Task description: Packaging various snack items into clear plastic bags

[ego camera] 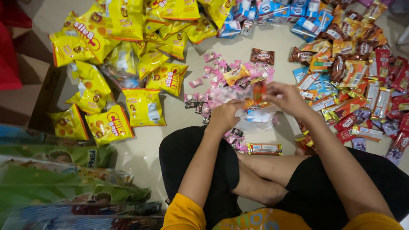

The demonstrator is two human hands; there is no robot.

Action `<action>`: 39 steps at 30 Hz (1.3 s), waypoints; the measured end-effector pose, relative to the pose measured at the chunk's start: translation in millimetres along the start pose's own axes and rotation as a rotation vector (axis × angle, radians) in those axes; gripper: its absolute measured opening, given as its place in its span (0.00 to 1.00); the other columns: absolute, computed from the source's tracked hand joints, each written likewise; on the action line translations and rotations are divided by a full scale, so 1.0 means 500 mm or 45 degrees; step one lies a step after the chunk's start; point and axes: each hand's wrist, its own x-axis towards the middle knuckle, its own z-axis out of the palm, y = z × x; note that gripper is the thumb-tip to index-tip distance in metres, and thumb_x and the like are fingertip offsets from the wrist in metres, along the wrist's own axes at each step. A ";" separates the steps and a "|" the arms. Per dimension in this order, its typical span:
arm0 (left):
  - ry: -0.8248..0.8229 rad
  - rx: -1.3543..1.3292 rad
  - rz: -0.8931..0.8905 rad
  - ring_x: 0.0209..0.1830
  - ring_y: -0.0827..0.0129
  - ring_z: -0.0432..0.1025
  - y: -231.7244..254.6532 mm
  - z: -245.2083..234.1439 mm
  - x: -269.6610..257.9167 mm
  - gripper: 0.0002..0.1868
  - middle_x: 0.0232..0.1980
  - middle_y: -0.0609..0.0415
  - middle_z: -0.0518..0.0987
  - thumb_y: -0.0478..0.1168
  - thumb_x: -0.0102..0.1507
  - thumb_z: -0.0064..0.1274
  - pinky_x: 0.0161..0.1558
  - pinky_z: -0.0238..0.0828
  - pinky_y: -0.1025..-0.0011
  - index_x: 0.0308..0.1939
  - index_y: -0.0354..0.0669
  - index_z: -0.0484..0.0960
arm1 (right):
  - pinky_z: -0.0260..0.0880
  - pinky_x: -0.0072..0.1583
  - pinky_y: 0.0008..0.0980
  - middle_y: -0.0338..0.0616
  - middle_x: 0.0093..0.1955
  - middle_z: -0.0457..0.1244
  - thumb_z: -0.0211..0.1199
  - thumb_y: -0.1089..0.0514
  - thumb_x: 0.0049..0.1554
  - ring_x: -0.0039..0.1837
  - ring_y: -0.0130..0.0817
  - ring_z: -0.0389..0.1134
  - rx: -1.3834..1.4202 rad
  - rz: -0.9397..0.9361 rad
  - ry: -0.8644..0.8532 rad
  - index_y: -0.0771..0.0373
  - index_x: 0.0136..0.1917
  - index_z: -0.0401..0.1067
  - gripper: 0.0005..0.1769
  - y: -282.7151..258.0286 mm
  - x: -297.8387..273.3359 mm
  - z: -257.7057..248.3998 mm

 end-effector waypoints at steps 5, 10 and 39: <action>0.091 -0.012 -0.062 0.61 0.56 0.77 -0.015 0.023 0.009 0.35 0.65 0.61 0.78 0.39 0.53 0.58 0.58 0.77 0.52 0.66 0.63 0.78 | 0.72 0.59 0.53 0.45 0.50 0.74 0.64 0.48 0.60 0.55 0.54 0.75 -0.992 0.166 -0.345 0.47 0.57 0.72 0.12 0.055 -0.016 0.023; 0.100 -0.033 -0.089 0.62 0.56 0.76 -0.016 0.024 0.011 0.36 0.66 0.60 0.77 0.40 0.52 0.59 0.59 0.76 0.52 0.66 0.62 0.78 | 0.73 0.58 0.53 0.42 0.50 0.74 0.61 0.46 0.61 0.55 0.54 0.75 -1.212 0.120 -0.396 0.48 0.56 0.72 0.12 0.072 -0.033 0.016; 0.006 0.000 -0.108 0.32 0.65 0.80 0.055 -0.066 -0.022 0.40 0.71 0.61 0.74 0.37 0.53 0.61 0.41 0.71 0.64 0.71 0.65 0.73 | 0.62 0.60 0.65 0.71 0.65 0.67 0.63 0.66 0.60 0.62 0.69 0.66 -1.196 0.758 0.609 0.70 0.71 0.72 0.26 0.557 -0.534 -0.654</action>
